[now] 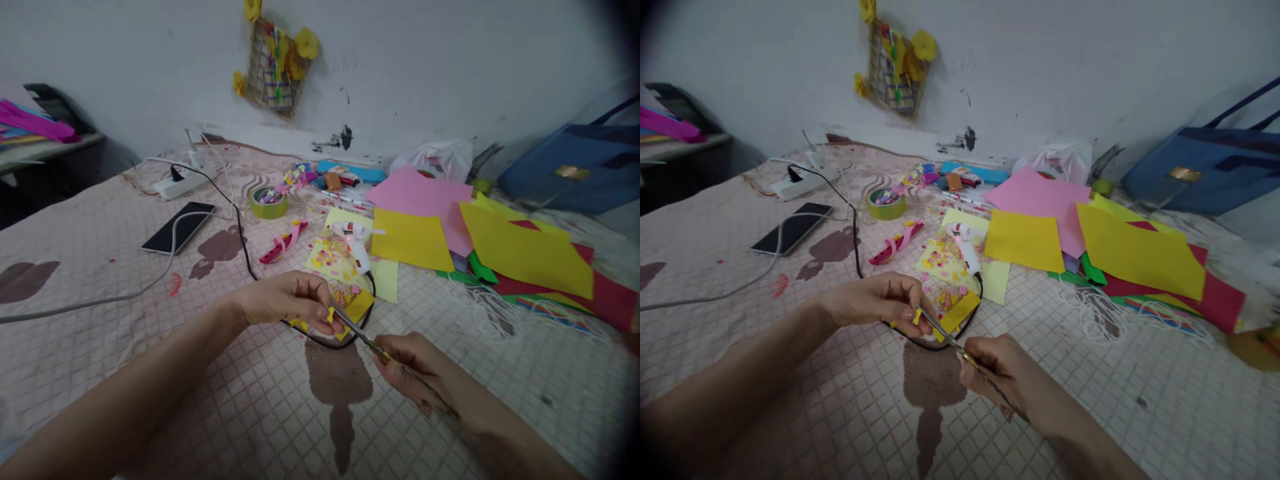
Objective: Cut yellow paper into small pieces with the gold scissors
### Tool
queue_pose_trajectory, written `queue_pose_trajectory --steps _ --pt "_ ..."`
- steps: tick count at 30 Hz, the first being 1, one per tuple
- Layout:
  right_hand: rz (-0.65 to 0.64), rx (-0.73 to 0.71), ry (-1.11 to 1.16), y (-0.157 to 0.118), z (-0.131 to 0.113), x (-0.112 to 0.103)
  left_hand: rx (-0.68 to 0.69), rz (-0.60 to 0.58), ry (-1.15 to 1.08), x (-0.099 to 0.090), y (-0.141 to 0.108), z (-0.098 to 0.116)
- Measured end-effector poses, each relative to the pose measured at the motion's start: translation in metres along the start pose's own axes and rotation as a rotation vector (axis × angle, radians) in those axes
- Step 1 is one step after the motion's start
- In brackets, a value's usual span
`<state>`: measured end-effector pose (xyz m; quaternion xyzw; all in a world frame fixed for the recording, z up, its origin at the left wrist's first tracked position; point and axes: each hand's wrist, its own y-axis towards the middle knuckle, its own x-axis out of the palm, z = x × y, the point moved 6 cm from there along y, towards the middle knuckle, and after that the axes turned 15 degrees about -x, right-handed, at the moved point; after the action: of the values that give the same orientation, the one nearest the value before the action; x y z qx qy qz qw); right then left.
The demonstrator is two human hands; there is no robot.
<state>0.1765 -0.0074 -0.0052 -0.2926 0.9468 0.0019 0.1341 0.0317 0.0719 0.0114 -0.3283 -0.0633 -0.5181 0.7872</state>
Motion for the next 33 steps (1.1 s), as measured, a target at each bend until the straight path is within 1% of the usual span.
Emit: queue_pose_trajectory --steps 7,10,12,13,15,17,19,22,24,26,29,33 --pt "0.0 0.015 -0.033 -0.002 0.009 -0.002 -0.006 0.012 -0.004 -0.001 0.0 0.0" --pt "0.016 0.018 0.033 -0.001 0.005 -0.001 -0.003 0.015 0.002 -0.002 0.0 0.0" --pt "0.053 0.01 0.1 0.001 0.001 0.0 0.02 0.027 0.002 -0.001 0.001 0.001" --pt "0.094 -0.004 0.126 0.003 -0.001 0.0 0.043 0.049 0.0 -0.001 0.002 0.002" --pt "0.204 -0.034 0.142 0.008 -0.004 -0.001 0.104 0.135 -0.002 0.0 0.004 0.003" --pt "0.373 -0.056 0.147 0.01 -0.004 -0.006 0.172 0.255 0.023 0.001 0.006 0.005" --pt "0.508 -0.092 0.113 0.012 -0.003 -0.01 0.237 0.363 0.095 0.005 0.006 0.006" --pt "0.628 -0.117 0.132 0.013 0.0 -0.012 0.311 0.492 0.211 0.012 0.005 0.006" --pt "0.678 -0.139 0.158 0.014 0.001 -0.013 0.352 0.562 0.287 0.015 0.004 0.006" --pt "0.71 -0.169 0.17 0.015 -0.002 -0.013 0.379 0.605 0.354 0.018 0.002 0.006" --pt "0.724 -0.196 0.171 0.017 -0.007 -0.012 0.392 0.649 0.421 0.021 0.001 0.006" --pt "0.729 -0.193 0.16 0.019 -0.012 -0.012 0.391 0.707 0.512 0.025 0.0 0.006"
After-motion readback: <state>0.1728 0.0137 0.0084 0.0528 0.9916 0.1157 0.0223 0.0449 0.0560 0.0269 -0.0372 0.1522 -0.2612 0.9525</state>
